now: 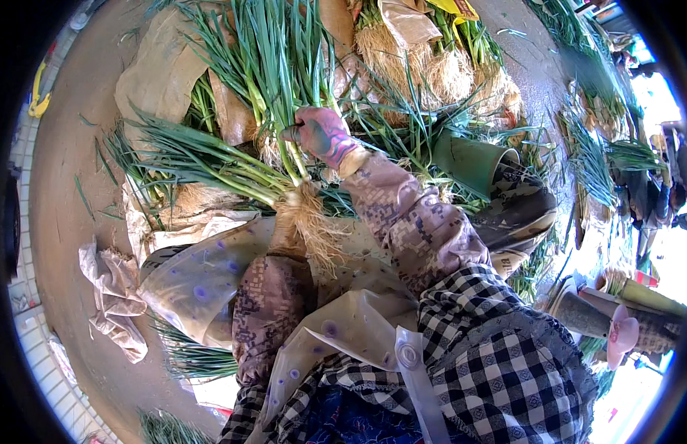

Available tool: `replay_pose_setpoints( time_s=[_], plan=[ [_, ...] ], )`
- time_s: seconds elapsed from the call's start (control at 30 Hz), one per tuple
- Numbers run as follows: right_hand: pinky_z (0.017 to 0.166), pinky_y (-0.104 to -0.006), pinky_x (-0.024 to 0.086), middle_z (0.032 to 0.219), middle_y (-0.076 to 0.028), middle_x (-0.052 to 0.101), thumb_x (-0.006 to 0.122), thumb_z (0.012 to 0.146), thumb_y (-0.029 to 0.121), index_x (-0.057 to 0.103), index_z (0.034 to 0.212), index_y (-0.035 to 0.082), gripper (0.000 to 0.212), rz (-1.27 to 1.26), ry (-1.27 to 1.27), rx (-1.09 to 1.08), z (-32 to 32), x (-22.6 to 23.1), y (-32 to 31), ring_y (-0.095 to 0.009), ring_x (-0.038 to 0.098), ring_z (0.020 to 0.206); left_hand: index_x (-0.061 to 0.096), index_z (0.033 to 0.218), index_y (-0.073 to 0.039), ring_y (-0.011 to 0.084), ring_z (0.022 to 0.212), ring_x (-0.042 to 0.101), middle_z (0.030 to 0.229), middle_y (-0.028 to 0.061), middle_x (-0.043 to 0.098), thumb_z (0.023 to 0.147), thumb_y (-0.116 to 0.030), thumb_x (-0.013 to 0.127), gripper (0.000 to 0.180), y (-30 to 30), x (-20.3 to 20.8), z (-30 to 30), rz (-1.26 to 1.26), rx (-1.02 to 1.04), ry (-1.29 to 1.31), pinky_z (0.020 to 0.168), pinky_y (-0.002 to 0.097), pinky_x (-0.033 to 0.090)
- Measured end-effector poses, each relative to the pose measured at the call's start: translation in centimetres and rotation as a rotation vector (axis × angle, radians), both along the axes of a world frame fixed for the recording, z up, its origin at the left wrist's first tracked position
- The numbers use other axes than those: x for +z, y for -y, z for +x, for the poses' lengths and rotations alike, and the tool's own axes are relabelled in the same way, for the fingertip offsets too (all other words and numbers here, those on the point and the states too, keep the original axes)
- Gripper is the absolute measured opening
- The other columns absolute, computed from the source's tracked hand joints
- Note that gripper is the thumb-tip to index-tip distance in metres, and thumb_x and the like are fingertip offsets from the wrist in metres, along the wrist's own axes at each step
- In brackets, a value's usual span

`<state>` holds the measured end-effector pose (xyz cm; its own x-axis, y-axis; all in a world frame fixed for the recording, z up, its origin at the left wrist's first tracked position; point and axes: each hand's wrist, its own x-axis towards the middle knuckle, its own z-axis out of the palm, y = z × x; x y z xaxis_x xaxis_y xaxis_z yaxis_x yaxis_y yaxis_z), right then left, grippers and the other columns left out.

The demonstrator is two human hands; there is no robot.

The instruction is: The person cleans and bundles leeks by hand, removing outer leaves and arranging them in a pile.

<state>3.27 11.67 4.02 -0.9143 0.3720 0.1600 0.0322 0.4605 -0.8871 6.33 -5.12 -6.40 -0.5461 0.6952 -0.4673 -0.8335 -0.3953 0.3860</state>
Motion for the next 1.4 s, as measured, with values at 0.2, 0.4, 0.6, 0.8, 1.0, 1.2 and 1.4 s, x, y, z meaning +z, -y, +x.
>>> replay_pose_setpoints(
  time_s=[0.2,0.4,0.6,0.8,1.0,1.2,1.4],
  plan=[
    [0.054,-0.0248,0.047,0.072,-0.007,0.061,0.062,0.079,0.014,0.06,0.089,0.001,0.017,-1.017,0.225,-0.185,2.7,-0.7,0.5,-0.013,0.057,0.059,0.051,0.099,0.0,0.0154,0.074,0.057,0.086,0.0093,0.057,0.077,-0.001,0.06,0.024,-0.6,4.1,0.4,0.003,0.263,0.102,0.063,0.0241,0.052],
    [0.06,-0.026,0.05,0.076,-0.007,0.061,0.062,0.077,0.008,0.059,0.087,0.0,0.013,-0.815,0.248,0.105,9.1,1.4,0.9,-0.014,0.06,0.066,0.051,0.095,0.002,0.0152,0.076,0.057,0.086,0.0098,0.057,0.081,-0.008,0.058,0.019,-1.7,6.8,-0.2,0.133,0.17,0.23,0.064,0.0238,0.052],
    [0.061,-0.0251,0.049,0.075,-0.005,0.06,0.063,0.076,0.006,0.059,0.086,0.001,0.012,-0.524,0.1,0.184,11.4,2.9,2.9,-0.012,0.059,0.071,0.051,0.096,-0.006,0.0185,0.077,0.059,0.088,0.0095,0.059,0.083,-0.016,0.055,0.017,-1.7,6.8,0.4,0.202,-0.019,0.38,0.06,0.0348,0.053],
    [0.063,-0.0277,0.05,0.082,-0.011,0.062,0.062,0.079,0.011,0.059,0.091,-0.002,0.018,-0.679,0.221,0.543,11.4,2.7,7.8,-0.017,0.06,0.069,0.051,0.097,-0.002,0.0183,0.07,0.056,0.084,0.0092,0.056,0.084,-0.017,0.051,0.02,-2.9,3.7,0.4,0.04,-0.032,0.198,0.058,0.0272,0.05],
    [0.057,-0.0247,0.046,0.087,-0.011,0.06,0.062,0.08,0.022,0.056,0.089,0.0,0.024,-0.926,-0.04,-0.351,15.0,2.3,-2.3,-0.017,0.059,0.069,0.049,0.098,0.001,0.0205,0.087,0.056,0.093,0.011,0.054,0.076,0.004,0.055,0.023,-1.2,3.8,-0.3,0.223,0.194,0.338,0.082,0.0303,0.049],
    [0.055,-0.0248,0.045,0.101,-0.011,0.056,0.06,0.08,0.036,0.051,0.103,0.001,0.043,-1.038,0.355,-0.409,15.9,2.3,-0.3,-0.014,0.058,0.066,0.05,0.103,0.003,0.0187,0.085,0.057,0.094,0.0103,0.057,0.076,0.008,0.055,0.028,-1.0,4.5,-0.3,0.147,0.106,0.203,0.079,0.0269,0.049],
    [0.049,-0.025,0.044,0.076,-0.002,0.058,0.057,0.083,0.023,0.06,0.092,0.004,0.021,-0.642,0.286,0.061,9.9,-2.3,3.3,-0.01,0.056,0.06,0.058,0.096,0.001,0.0113,0.071,0.056,0.083,0.0046,0.059,0.075,0.002,0.062,0.022,-0.4,2.1,-1.2,-0.29,-0.104,-0.248,0.061,0.0222,0.048]
  ],
)
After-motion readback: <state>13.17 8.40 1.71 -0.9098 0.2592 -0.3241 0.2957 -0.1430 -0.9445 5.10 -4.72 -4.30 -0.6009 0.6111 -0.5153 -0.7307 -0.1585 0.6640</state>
